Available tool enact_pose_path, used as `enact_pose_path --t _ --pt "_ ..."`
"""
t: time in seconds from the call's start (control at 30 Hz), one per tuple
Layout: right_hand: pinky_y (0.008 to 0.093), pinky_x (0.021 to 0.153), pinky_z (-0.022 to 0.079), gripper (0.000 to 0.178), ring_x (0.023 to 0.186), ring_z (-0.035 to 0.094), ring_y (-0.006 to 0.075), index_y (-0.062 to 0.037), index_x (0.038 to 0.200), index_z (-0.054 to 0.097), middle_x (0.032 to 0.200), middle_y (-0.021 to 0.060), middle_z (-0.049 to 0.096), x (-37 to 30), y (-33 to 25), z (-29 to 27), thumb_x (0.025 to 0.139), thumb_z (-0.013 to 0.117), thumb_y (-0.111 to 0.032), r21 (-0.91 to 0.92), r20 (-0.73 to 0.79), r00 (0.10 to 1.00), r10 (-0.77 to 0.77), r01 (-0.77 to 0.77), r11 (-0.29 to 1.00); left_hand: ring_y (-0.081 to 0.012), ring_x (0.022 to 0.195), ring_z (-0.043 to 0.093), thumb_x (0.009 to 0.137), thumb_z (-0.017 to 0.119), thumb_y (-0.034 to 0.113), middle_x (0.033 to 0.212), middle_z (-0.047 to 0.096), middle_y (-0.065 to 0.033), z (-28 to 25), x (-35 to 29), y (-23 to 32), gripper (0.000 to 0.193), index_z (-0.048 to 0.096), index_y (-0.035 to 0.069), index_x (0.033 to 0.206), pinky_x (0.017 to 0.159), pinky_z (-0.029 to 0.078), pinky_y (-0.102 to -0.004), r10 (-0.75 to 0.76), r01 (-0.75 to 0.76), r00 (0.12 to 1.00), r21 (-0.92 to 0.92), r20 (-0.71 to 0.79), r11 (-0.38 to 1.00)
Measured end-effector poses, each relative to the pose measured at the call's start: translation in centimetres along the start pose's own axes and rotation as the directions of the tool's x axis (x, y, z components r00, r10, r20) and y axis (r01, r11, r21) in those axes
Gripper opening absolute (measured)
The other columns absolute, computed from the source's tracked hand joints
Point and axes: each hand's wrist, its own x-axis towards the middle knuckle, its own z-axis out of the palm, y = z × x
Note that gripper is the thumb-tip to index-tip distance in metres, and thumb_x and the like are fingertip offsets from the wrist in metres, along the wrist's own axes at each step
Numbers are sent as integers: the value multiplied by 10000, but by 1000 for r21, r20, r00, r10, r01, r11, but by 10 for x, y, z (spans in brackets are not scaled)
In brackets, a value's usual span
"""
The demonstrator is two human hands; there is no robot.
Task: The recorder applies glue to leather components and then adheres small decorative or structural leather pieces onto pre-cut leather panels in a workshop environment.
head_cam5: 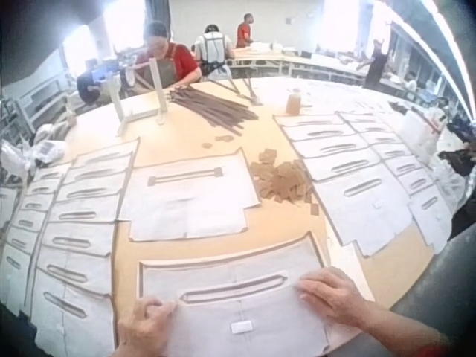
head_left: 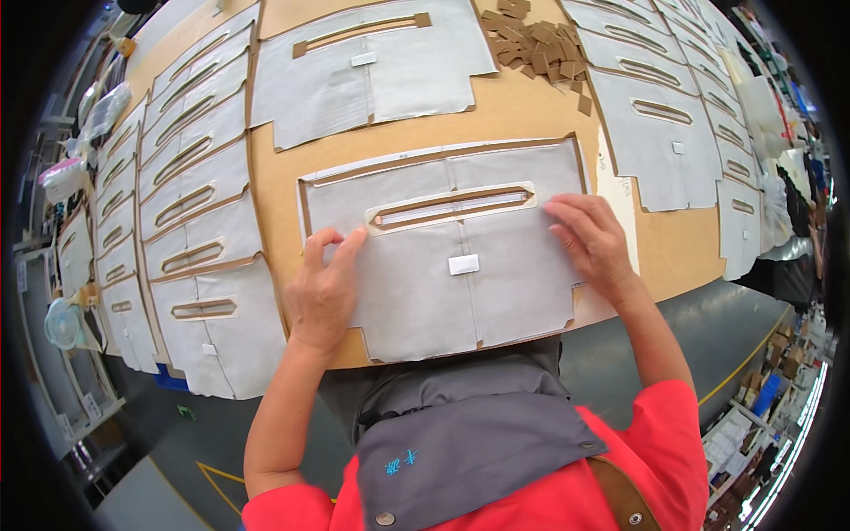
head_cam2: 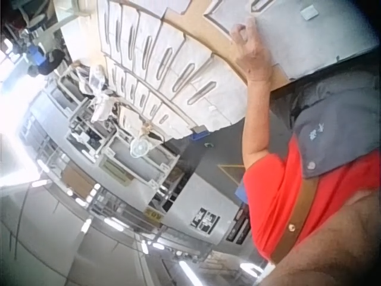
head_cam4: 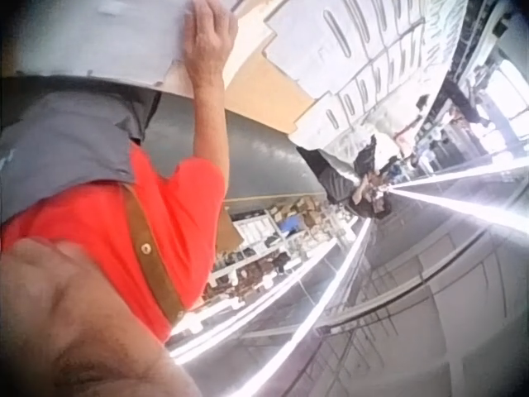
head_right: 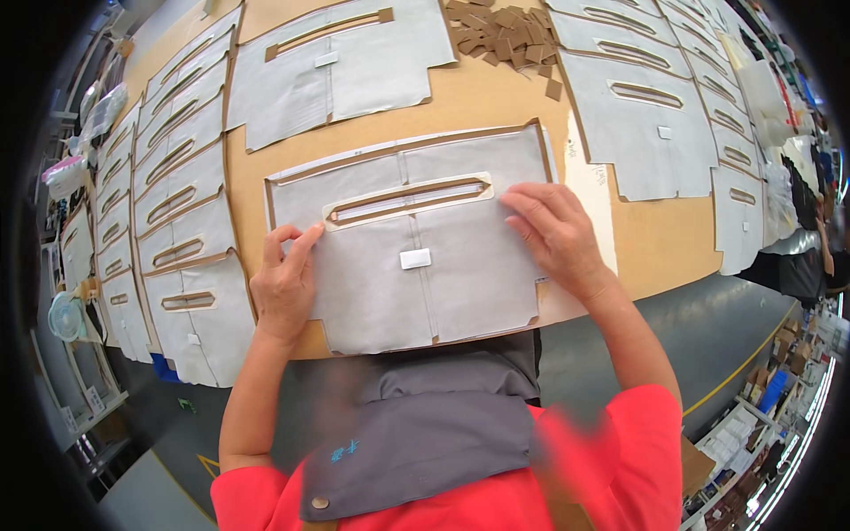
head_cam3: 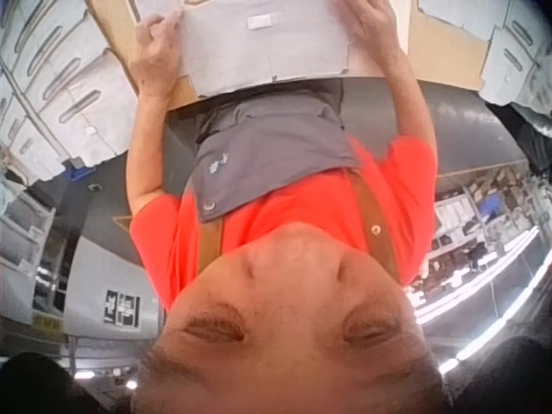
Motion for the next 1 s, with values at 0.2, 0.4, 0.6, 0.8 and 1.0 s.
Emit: enact_pose_path --t 0.2,0.4,0.6,0.8,1.0 --pt "339 837 503 227 968 620 240 -77 1046 696 1048 36 678 -8 3 4 820 702 -51 -64 -25 998 -51 49 997 -154 569 487 793 681 -22 963 555 7 -1 3 2 402 694 204 1126 476 446 -303 16 -16 1000 -18 9 1000" --pt "339 835 501 232 949 620 230 -73 1040 699 1036 35 678 -8 3 4 809 708 -44 -70 -29 998 -56 54 996 -156 595 511 739 649 -62 995 535 3 -4 5 2 479 668 201 1139 495 451 -310 16 -15 999 -29 44 999" --pt "355 825 506 245 954 615 247 -64 1030 699 1042 45 673 -9 3 4 791 708 -15 -76 -22 998 -65 63 995 -149 582 518 746 671 -44 984 546 6 -3 5 0 459 683 205 1132 488 456 -304 35 -35 999 -12 35 999" --pt "359 833 509 234 959 607 259 -50 1026 695 1047 60 667 -8 -1 2 795 701 -11 -69 -13 999 -53 52 996 -134 563 506 735 692 -39 956 544 12 -10 9 -8 469 692 206 1135 471 452 -292 93 -94 990 6 109 996" --pt "361 824 509 218 950 605 266 -41 1017 693 1040 64 664 -6 -2 4 800 697 -12 -68 -25 997 -73 71 995 -129 566 509 741 686 -38 934 527 12 -12 13 -16 478 691 215 1147 467 447 -287 149 -150 982 2 112 989"
